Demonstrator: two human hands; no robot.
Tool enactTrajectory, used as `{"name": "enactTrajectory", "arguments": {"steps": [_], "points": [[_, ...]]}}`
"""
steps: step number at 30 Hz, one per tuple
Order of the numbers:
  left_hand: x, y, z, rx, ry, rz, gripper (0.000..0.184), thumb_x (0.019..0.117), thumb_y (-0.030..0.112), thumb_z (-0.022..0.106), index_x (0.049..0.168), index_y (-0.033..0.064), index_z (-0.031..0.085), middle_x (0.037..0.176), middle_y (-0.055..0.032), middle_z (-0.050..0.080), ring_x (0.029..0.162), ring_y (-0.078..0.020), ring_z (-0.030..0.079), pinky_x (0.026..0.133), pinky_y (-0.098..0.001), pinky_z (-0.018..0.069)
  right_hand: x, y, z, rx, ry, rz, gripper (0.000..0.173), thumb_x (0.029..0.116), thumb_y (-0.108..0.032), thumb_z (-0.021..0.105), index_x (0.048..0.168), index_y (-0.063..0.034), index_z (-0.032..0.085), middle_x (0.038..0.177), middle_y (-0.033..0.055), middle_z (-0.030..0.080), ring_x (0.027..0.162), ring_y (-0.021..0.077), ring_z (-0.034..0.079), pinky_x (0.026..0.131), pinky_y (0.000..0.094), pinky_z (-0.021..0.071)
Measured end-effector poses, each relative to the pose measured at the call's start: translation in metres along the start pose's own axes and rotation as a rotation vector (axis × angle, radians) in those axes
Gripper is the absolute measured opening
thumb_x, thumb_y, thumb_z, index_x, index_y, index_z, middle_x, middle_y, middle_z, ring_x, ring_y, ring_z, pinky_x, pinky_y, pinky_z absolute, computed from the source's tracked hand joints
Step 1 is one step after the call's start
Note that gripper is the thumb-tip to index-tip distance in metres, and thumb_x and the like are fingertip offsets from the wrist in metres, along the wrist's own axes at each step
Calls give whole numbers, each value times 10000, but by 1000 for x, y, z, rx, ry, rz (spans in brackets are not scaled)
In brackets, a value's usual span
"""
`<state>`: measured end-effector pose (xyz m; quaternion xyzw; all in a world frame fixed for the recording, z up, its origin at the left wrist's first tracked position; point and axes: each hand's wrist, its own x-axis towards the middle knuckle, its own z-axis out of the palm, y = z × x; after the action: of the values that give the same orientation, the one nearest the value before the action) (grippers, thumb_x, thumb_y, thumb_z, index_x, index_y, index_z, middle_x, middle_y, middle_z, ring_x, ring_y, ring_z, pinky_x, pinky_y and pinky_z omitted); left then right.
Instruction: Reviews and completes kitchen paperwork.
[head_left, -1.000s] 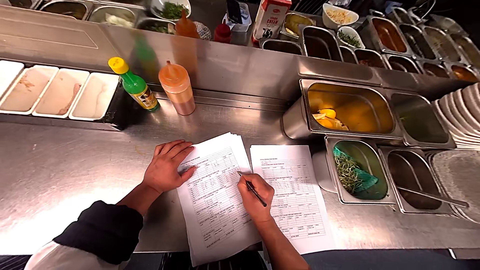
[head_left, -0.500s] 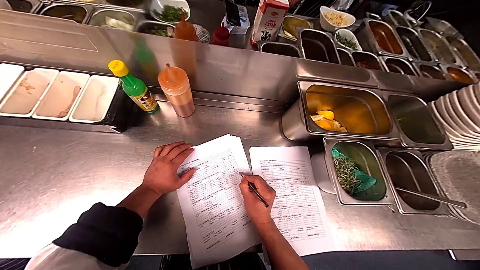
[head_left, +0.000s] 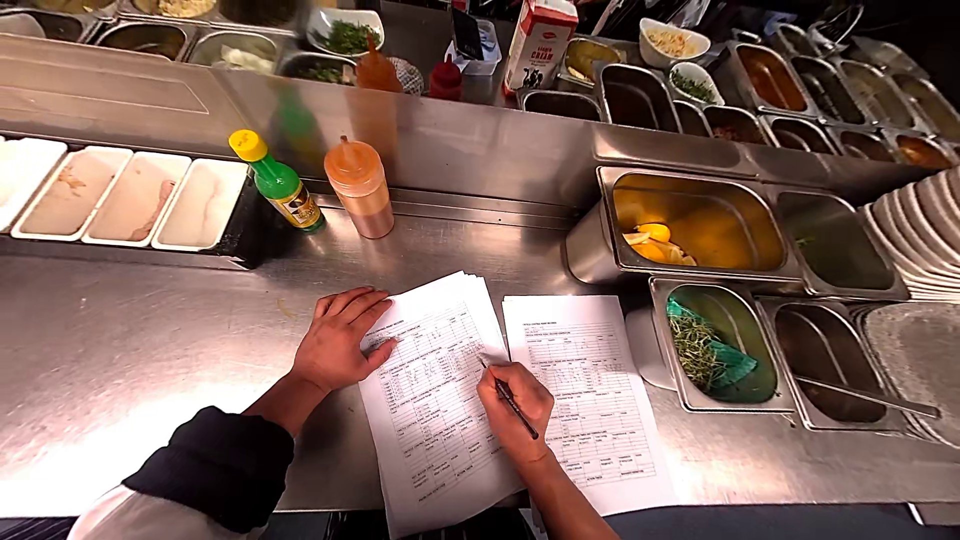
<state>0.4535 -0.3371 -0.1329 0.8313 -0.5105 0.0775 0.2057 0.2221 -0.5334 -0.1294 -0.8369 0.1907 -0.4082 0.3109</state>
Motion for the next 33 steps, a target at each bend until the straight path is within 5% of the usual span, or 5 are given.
{"name": "enactTrajectory", "arguments": {"steps": [33], "points": [[0, 0, -3, -23, -15, -3, 612, 901, 589, 530, 1289, 151, 706, 1403, -42, 643, 1354, -271, 539, 1080, -545, 395, -6, -2, 1, -6, -57, 4, 109, 819, -56, 676, 718, -60, 717, 711, 29, 701, 653, 60, 666, 586, 183, 556]]}}
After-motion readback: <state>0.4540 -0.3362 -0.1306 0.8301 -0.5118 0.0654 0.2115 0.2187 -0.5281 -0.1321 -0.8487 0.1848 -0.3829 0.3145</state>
